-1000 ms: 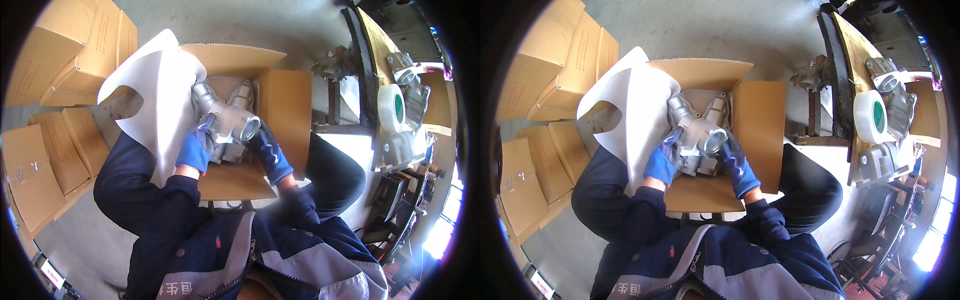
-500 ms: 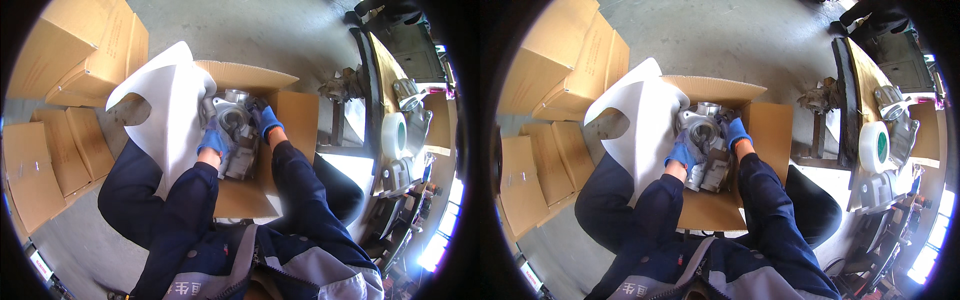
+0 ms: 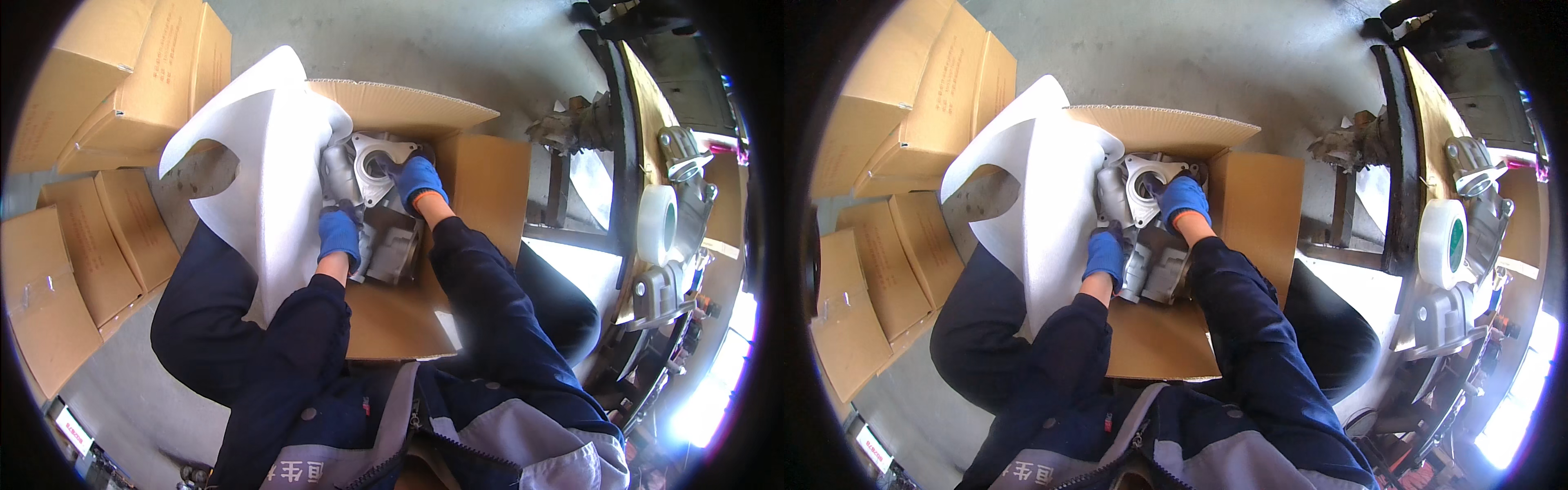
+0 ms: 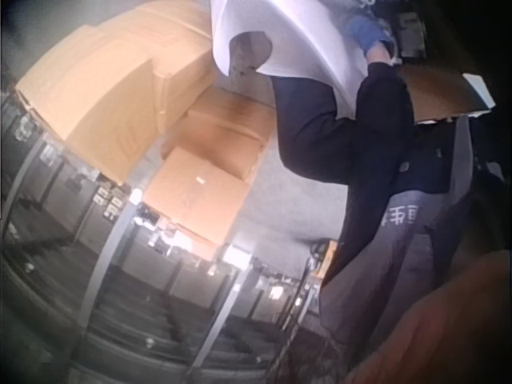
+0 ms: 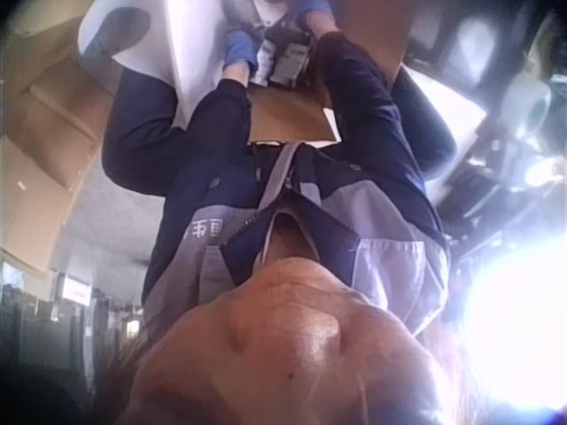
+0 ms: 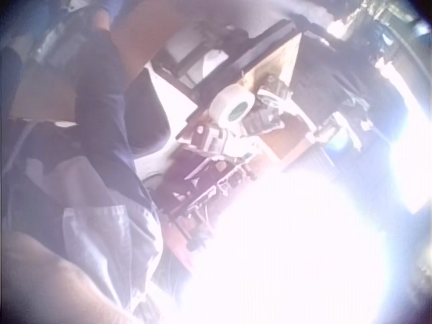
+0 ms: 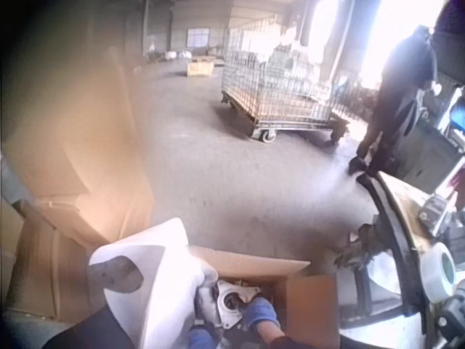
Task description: The person sits on the floor and wipes several metal parts with a white cloth, then places them into a cardboard box. The person handles each part individually, turning them over to wipe different sides before packing.
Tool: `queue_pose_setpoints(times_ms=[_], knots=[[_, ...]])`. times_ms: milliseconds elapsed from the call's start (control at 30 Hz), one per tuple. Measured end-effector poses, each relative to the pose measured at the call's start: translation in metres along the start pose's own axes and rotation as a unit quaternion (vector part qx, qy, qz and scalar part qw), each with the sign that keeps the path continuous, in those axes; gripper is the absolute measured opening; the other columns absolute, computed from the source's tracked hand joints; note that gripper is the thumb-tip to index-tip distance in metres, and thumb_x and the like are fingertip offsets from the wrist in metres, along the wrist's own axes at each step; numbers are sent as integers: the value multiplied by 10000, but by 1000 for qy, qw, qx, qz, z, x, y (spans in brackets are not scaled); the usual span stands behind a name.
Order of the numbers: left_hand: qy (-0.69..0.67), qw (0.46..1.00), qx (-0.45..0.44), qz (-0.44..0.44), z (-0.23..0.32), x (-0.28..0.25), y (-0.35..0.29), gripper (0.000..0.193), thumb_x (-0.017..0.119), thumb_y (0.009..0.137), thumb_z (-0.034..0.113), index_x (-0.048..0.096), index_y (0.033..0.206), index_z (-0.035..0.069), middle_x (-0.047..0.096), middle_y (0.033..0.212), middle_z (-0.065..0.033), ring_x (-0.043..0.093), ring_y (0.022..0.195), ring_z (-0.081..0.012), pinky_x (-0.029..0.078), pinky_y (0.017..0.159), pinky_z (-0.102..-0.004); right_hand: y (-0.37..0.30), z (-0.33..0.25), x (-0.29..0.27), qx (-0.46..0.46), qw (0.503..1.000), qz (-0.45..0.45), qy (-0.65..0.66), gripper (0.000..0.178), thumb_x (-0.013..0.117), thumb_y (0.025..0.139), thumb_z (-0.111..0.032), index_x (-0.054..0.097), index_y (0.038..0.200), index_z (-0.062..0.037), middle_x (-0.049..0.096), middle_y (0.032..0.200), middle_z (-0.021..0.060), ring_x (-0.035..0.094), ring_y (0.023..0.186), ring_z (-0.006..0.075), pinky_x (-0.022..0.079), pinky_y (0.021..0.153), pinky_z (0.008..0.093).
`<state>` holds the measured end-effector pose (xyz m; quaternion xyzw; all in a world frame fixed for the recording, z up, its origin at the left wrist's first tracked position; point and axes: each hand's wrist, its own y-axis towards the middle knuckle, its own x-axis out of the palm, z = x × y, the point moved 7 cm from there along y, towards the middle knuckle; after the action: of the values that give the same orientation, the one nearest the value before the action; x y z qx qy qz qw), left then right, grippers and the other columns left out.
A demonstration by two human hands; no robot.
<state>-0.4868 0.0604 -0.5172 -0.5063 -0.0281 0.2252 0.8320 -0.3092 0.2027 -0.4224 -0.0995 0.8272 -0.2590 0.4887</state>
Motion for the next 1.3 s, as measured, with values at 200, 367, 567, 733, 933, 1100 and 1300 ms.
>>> queue_pose_setpoints(times_ms=[200,367,567,733,933,1100,1300], knots=[[-201,956,-104,-186,-13,27,11,561,449,1004,465,579,1274,-9,673,1120,-182,638,994,-328,502,896,-401,9,-4,15,58,995,42,-67,533,762,788,-438,702,1073,8,684,1084,262,657,1063,396,532,899,460],[-154,977,118,-89,-21,40,19,444,535,982,379,619,1180,-9,686,1047,-131,652,888,-256,533,774,-366,21,38,31,91,995,36,28,470,782,754,-394,714,1006,-4,693,1053,257,672,1009,407,553,841,464],[-256,960,-25,-111,-18,37,1,383,573,979,323,632,1134,-23,697,993,-152,680,851,-254,534,768,-358,2,19,33,25,995,96,20,611,783,769,-347,577,1236,-11,650,1180,258,634,1084,432,524,918,484],[-85,969,-63,-224,-4,2,0,315,574,972,302,683,1029,12,724,920,-117,689,866,-261,541,783,-383,4,12,17,-11,997,54,-60,382,691,838,-268,654,1147,-47,686,1114,225,671,1033,393,545,875,484],[437,882,139,-112,14,-16,-17,352,627,870,305,690,1017,-9,684,1064,-247,662,998,-401,521,851,-465,-13,-20,-3,-193,952,8,-238,292,663,852,-333,712,1040,-115,718,1008,166,703,946,346,558,819,446],[479,857,189,-29,51,-24,-82,290,706,792,196,682,964,-36,672,1027,-295,647,1009,-442,516,873,-485,-4,-24,52,-211,942,-48,-256,548,811,681,-354,670,1147,-103,685,1156,169,680,1014,362,551,879,452],[580,773,259,-17,28,-29,-95,503,757,771,251,612,1159,-34,671,1083,-275,651,1060,-403,518,911,-465,12,-27,53,-228,941,-75,-238,366,758,728,-236,714,1054,-77,701,1080,203,692,990,365,557,853,461]])
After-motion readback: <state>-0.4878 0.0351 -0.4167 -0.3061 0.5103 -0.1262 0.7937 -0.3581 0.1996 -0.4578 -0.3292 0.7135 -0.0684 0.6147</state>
